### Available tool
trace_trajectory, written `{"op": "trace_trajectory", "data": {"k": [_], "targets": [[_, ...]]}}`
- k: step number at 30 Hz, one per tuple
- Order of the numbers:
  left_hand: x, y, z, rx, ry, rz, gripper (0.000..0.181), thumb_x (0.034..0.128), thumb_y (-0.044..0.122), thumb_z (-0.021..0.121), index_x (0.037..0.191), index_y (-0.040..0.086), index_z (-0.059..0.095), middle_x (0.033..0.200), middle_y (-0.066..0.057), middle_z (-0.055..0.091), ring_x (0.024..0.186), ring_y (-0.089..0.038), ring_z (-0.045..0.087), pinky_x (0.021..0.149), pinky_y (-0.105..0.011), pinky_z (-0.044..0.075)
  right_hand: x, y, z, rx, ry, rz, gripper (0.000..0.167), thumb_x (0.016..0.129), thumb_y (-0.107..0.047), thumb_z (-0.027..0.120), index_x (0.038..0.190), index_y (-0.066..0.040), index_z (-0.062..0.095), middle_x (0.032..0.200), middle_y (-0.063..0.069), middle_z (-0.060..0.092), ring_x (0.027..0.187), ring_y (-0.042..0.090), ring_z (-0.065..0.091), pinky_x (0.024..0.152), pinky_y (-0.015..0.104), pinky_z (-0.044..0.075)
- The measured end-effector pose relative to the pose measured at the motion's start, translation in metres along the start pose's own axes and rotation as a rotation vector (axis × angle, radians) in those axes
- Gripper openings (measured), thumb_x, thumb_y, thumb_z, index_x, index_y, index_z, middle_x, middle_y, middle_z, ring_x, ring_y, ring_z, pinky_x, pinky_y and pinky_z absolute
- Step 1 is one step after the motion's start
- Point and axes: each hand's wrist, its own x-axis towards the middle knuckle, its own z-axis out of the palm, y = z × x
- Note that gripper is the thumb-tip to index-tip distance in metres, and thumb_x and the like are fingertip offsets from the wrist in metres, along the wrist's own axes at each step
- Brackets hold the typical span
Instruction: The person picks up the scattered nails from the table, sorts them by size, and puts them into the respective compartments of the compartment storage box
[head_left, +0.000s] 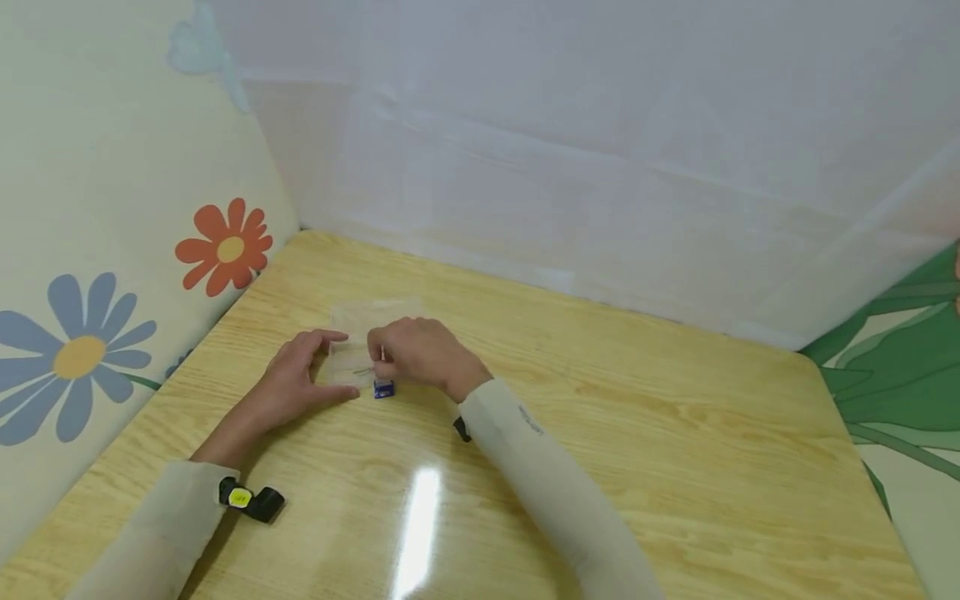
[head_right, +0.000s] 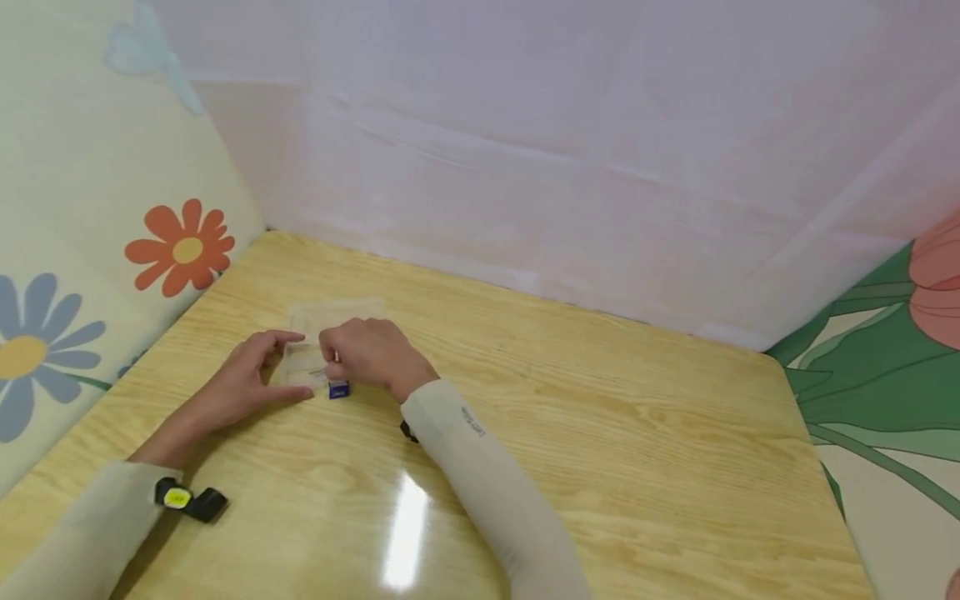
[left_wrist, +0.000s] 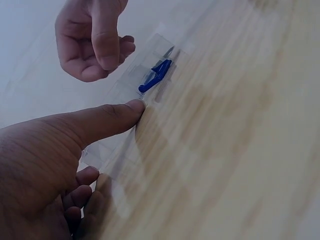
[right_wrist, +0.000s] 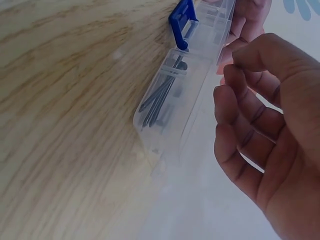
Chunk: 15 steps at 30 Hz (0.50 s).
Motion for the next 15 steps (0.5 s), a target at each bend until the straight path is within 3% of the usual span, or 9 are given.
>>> {"op": "trace_trajectory", "data": {"k": [8, 15], "targets": [[-0.001, 0.001, 0.0, 0.007, -0.008, -0.015, 0.084, 0.0814, 0.039, 0.089, 0.146, 0.006, 0.046, 0.127, -0.018, 0.048, 0.112, -0.037, 0.042, 0.091, -0.054, 0.035, -0.018, 0.004, 0.002, -0.032, 0.085, 0.002, 0.032, 0.103, -0.027, 0.06, 0.134, -0.02, 0.061, 0.117, -0.003, 0.057, 0.09, 0.011, 0.052, 0.073, 0.025, 0.045], [-0.001, 0.0, 0.002, 0.017, -0.002, 0.002, 0.09, 0.0782, 0.041, 0.091, 0.147, 0.007, 0.044, 0.126, -0.02, 0.047, 0.109, -0.036, 0.042, 0.089, -0.053, 0.034, -0.046, 0.012, 0.003, 0.003, 0.131, 0.009, 0.045, 0.103, -0.032, 0.063, 0.145, -0.018, 0.054, 0.13, 0.003, 0.056, 0.106, 0.014, 0.054, 0.088, 0.03, 0.046]]}}
